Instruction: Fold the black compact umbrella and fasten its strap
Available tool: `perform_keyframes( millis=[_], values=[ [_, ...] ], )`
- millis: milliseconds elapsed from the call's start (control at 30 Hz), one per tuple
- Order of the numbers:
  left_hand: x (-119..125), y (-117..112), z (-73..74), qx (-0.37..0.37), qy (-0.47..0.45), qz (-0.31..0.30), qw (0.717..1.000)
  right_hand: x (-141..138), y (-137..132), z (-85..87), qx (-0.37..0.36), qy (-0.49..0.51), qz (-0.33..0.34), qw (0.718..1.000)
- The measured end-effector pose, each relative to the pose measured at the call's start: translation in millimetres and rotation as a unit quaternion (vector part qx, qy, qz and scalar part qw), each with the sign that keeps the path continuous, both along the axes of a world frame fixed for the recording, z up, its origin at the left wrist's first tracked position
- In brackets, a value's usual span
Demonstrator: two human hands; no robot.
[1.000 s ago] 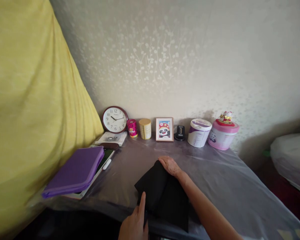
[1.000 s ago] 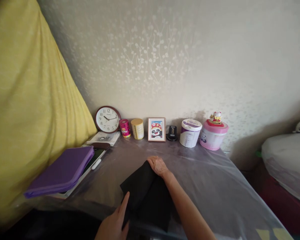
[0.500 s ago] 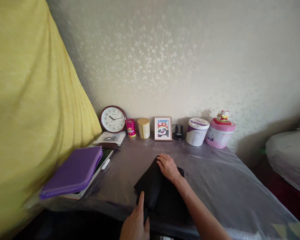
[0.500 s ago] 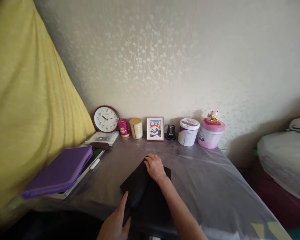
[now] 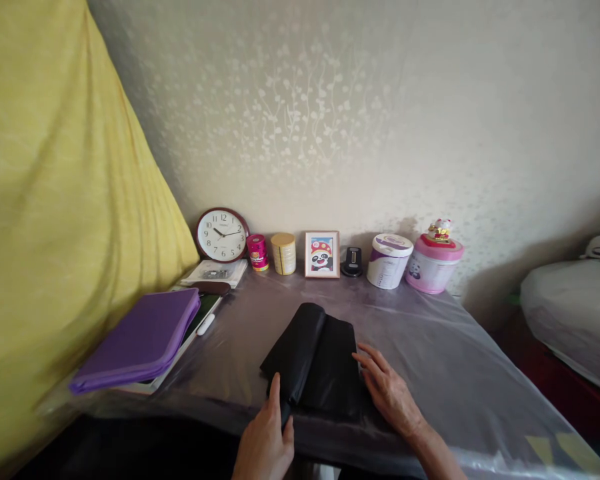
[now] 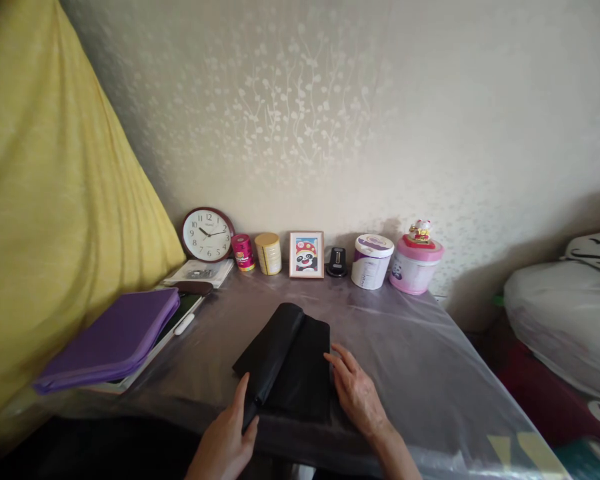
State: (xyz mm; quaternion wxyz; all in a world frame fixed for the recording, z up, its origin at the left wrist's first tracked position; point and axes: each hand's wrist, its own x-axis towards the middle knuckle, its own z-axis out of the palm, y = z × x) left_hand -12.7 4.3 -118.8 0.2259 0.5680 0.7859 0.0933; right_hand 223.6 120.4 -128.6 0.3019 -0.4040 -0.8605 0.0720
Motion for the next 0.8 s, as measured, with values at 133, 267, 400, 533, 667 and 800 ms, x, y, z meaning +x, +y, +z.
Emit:
perform_keyframes(
  millis=[133, 267, 400, 533, 667, 800],
  values=[
    [0, 0, 1.7, 0.002, -0.003, 0.0, 1.0, -7, -4, 1.0, 0.009, 0.036, 0.015, 0.999],
    [-2, 0, 1.9, 0.0, -0.002, 0.0, 1.0, -12, -2, 6.2, 0.017, 0.068, 0.045, 0.997],
    [-3, 1, 2.5, -0.006, 0.001, 0.001, 1.0, -18, 0, 13.9, 0.022, 0.089, 0.072, 0.993],
    [-2, 1, 5.0, 0.004, -0.007, -0.001, 1.0, -34, 7, 27.1, 0.023, 0.105, 0.097, 0.99],
    [-1, 0, 8.2, 0.008, -0.002, -0.007, 1.0, -63, 18, 42.1, 0.038, 0.116, 0.122, 0.985],
    [0, -1, 11.8, -0.008, 0.011, -0.015, 1.0, -94, 28, 49.0, 0.063, 0.101, 0.144, 0.982]
  ],
)
